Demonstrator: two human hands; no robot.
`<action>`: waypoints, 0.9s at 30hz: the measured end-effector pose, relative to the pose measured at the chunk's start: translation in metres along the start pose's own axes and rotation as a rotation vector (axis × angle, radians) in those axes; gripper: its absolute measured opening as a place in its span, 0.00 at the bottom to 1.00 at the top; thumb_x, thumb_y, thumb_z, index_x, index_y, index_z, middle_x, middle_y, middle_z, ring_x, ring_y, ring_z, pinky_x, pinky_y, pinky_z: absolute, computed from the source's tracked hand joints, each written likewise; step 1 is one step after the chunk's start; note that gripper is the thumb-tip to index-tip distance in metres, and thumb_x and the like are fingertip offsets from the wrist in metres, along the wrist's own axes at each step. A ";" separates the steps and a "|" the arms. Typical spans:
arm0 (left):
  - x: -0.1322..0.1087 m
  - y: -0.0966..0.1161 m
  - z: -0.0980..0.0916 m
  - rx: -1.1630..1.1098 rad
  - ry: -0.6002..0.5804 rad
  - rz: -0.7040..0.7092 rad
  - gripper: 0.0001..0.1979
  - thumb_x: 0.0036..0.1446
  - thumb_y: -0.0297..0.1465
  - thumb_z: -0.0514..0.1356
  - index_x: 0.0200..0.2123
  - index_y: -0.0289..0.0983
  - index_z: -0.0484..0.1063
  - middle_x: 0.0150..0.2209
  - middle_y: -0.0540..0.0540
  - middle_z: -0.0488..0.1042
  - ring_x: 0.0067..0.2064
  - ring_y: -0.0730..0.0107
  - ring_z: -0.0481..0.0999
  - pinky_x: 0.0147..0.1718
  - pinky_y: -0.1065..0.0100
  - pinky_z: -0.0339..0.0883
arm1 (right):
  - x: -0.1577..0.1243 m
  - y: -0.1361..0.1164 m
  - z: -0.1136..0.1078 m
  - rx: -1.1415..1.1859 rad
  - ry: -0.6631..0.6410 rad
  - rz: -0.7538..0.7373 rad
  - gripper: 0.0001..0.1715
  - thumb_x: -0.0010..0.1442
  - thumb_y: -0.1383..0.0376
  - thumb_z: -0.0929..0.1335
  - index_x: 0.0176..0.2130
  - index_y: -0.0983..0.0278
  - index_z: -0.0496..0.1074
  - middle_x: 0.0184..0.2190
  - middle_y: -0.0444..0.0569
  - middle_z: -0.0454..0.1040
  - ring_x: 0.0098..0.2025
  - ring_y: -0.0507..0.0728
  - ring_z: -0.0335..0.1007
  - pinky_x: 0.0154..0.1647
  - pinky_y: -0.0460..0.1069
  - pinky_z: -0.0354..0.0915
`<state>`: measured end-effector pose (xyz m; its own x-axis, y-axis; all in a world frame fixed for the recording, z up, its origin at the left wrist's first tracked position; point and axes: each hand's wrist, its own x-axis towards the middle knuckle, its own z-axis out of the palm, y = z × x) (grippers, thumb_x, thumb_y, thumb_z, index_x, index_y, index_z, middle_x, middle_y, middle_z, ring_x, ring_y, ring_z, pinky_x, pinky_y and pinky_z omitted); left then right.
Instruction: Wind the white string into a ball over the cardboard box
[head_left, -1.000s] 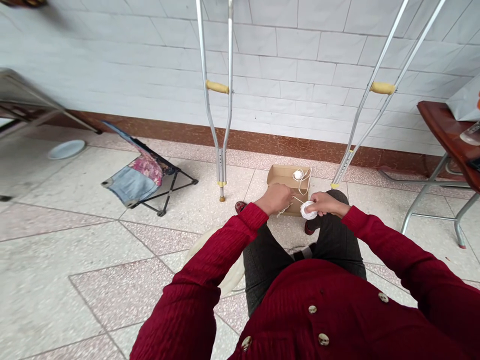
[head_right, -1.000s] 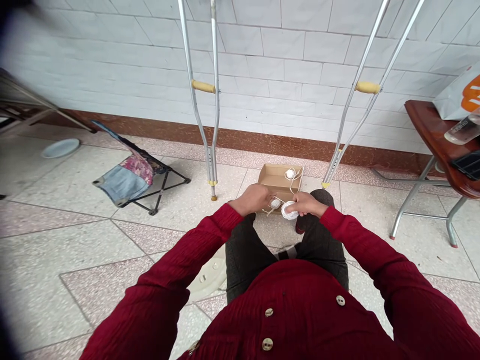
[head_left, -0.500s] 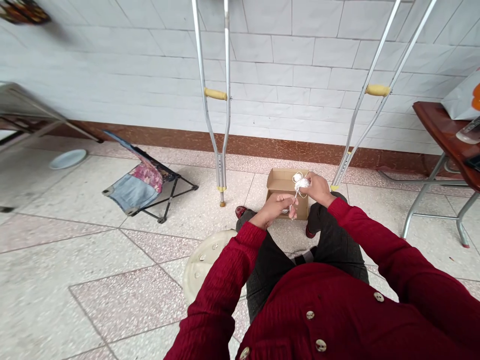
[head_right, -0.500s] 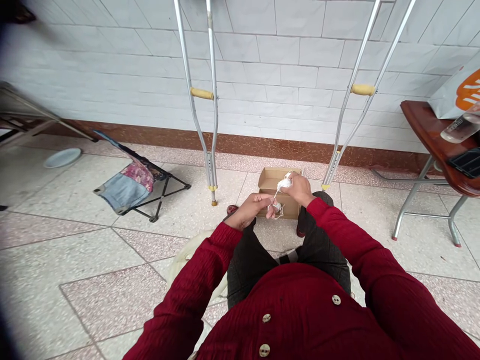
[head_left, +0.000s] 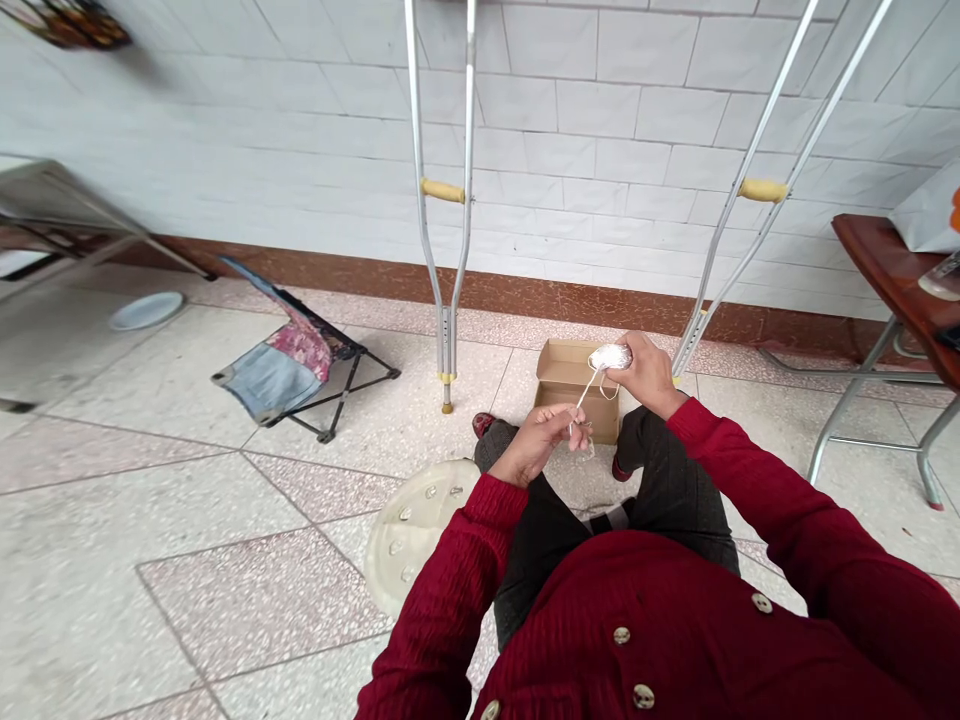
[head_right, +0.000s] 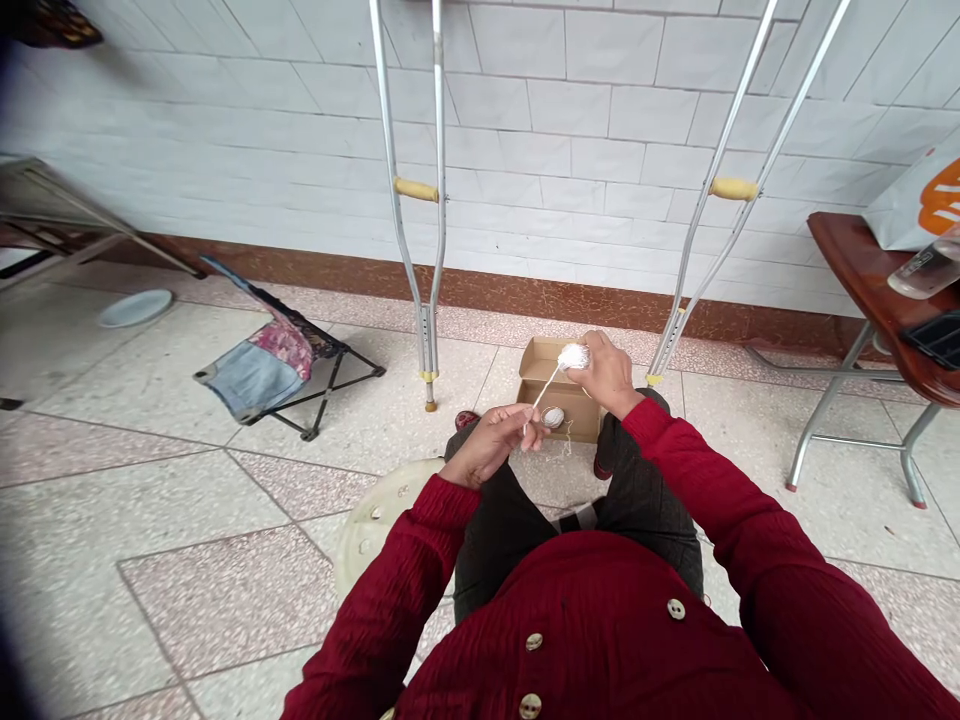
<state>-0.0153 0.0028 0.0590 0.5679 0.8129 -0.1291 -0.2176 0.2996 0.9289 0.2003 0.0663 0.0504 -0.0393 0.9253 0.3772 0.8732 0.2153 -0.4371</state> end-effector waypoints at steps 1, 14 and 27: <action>-0.001 0.005 0.005 -0.019 -0.009 0.024 0.16 0.59 0.43 0.60 0.32 0.35 0.70 0.16 0.53 0.67 0.26 0.69 0.74 0.45 0.60 0.68 | 0.000 0.000 0.000 -0.022 -0.026 -0.006 0.18 0.51 0.59 0.69 0.43 0.61 0.68 0.41 0.50 0.72 0.39 0.60 0.68 0.34 0.49 0.56; -0.014 -0.039 0.012 0.108 -0.141 -0.059 0.20 0.61 0.46 0.57 0.35 0.33 0.72 0.17 0.50 0.71 0.26 0.67 0.75 0.37 0.64 0.67 | 0.021 0.002 -0.015 0.587 -0.046 0.353 0.19 0.43 0.58 0.74 0.34 0.63 0.68 0.28 0.44 0.71 0.26 0.52 0.64 0.26 0.47 0.59; 0.025 -0.037 -0.025 1.309 0.154 0.107 0.15 0.65 0.32 0.52 0.33 0.35 0.77 0.30 0.43 0.78 0.35 0.64 0.76 0.35 0.69 0.61 | -0.031 -0.021 -0.059 1.315 -0.760 0.577 0.19 0.41 0.67 0.75 0.36 0.65 0.73 0.25 0.42 0.73 0.20 0.47 0.63 0.18 0.42 0.60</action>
<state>-0.0134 0.0244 0.0129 0.4814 0.8765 0.0088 0.7165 -0.3993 0.5719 0.2116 0.0150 0.0960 -0.4375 0.8198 -0.3693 -0.1234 -0.4616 -0.8785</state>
